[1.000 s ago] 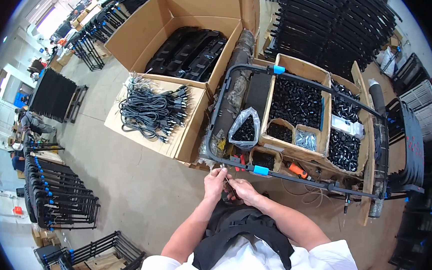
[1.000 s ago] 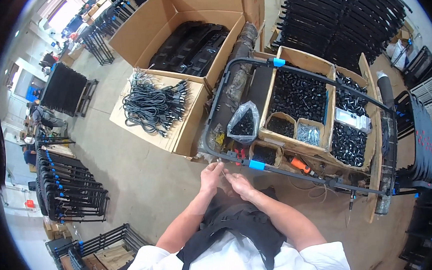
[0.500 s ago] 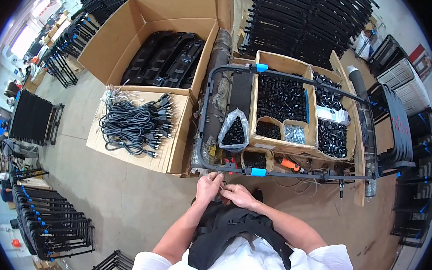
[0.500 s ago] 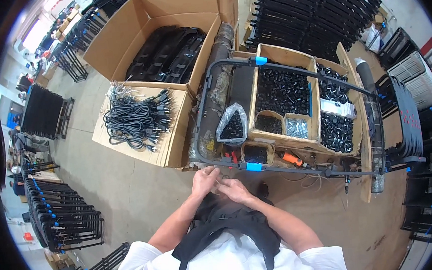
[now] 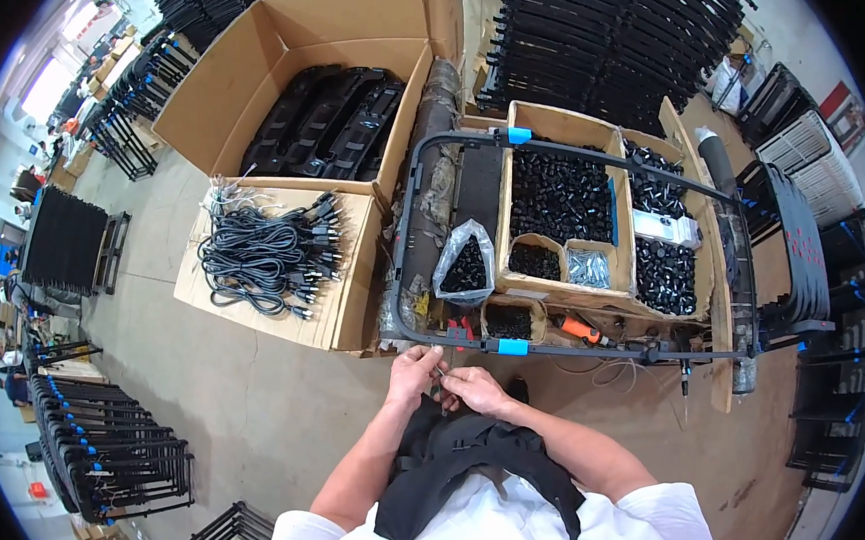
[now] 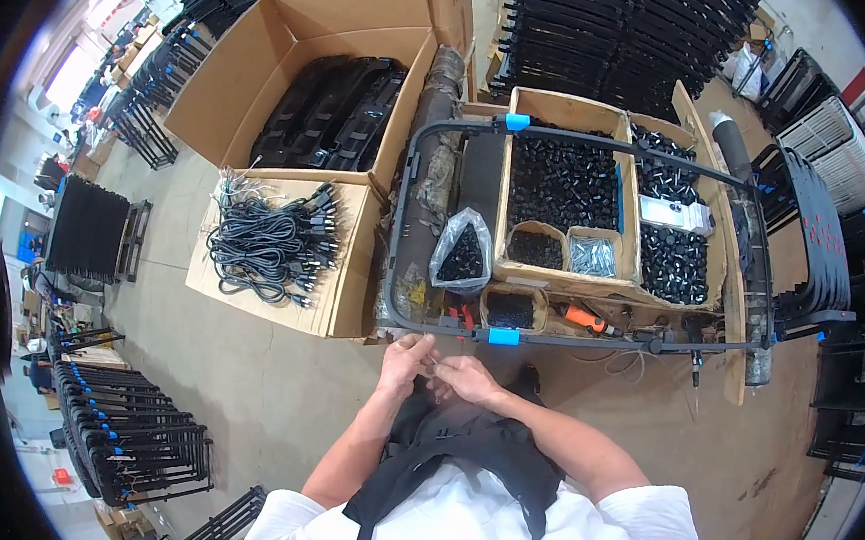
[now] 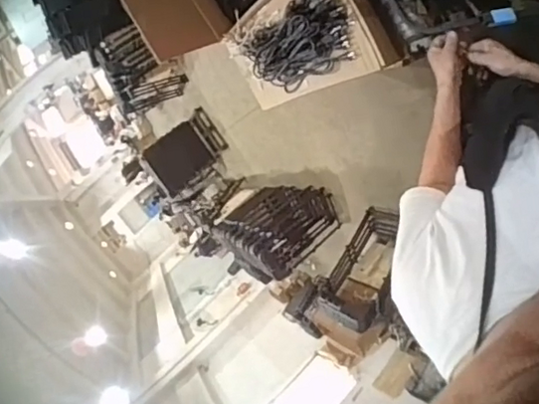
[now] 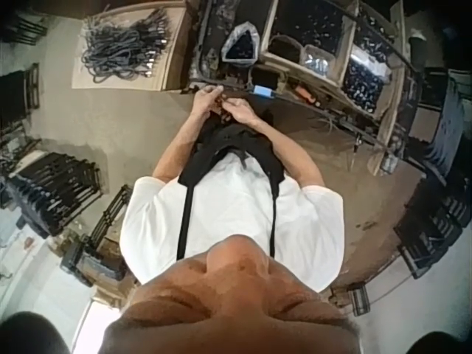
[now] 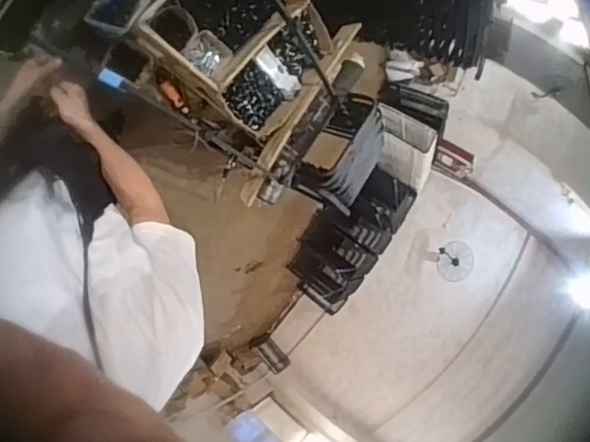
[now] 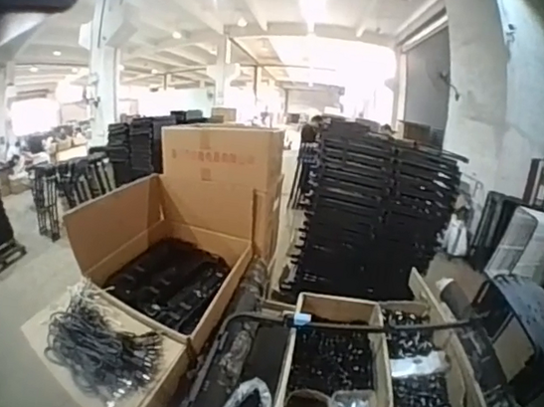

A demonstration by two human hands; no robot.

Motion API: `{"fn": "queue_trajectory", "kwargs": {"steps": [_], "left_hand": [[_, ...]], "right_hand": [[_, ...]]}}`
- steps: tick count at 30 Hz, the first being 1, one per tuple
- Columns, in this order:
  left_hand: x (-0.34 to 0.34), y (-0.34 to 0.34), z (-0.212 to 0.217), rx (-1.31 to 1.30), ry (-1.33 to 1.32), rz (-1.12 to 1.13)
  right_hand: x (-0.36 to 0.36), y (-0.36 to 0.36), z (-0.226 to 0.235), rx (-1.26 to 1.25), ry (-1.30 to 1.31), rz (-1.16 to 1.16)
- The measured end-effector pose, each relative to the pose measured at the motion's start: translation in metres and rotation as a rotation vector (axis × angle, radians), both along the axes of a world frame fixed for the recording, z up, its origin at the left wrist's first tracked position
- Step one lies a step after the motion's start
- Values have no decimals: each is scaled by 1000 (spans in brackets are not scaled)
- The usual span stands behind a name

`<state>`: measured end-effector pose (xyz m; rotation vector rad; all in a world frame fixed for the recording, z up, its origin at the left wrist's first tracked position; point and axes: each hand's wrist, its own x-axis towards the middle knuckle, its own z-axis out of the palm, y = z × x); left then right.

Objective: Assembling components of fitness equipment, including attaching motor covers and managing internal wiring.

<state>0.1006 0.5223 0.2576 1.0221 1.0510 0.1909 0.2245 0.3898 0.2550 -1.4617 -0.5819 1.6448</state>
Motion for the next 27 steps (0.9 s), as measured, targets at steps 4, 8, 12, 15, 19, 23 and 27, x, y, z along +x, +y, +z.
{"fn": "queue_trajectory", "kwargs": {"steps": [4,8,12,15,19,23,27], "left_hand": [[-4,-6,-9,-59,-151,93],[1,-8,-9,-32,-93,117],[7,-13,1,-28,-16,142],[8,-19,5,151,26,158],[8,-18,8,221,113,106],[17,-27,17,268,221,143],[15,-30,2,416,187,155]], "right_hand": [[5,-3,-2,-8,21,-7],[4,-2,-4,15,10,0],[6,-2,-2,16,-4,-8],[5,-2,-1,67,-22,23],[2,1,7,63,-19,-12],[5,-1,5,37,-137,14],[2,-2,-3,78,-199,3]]}}
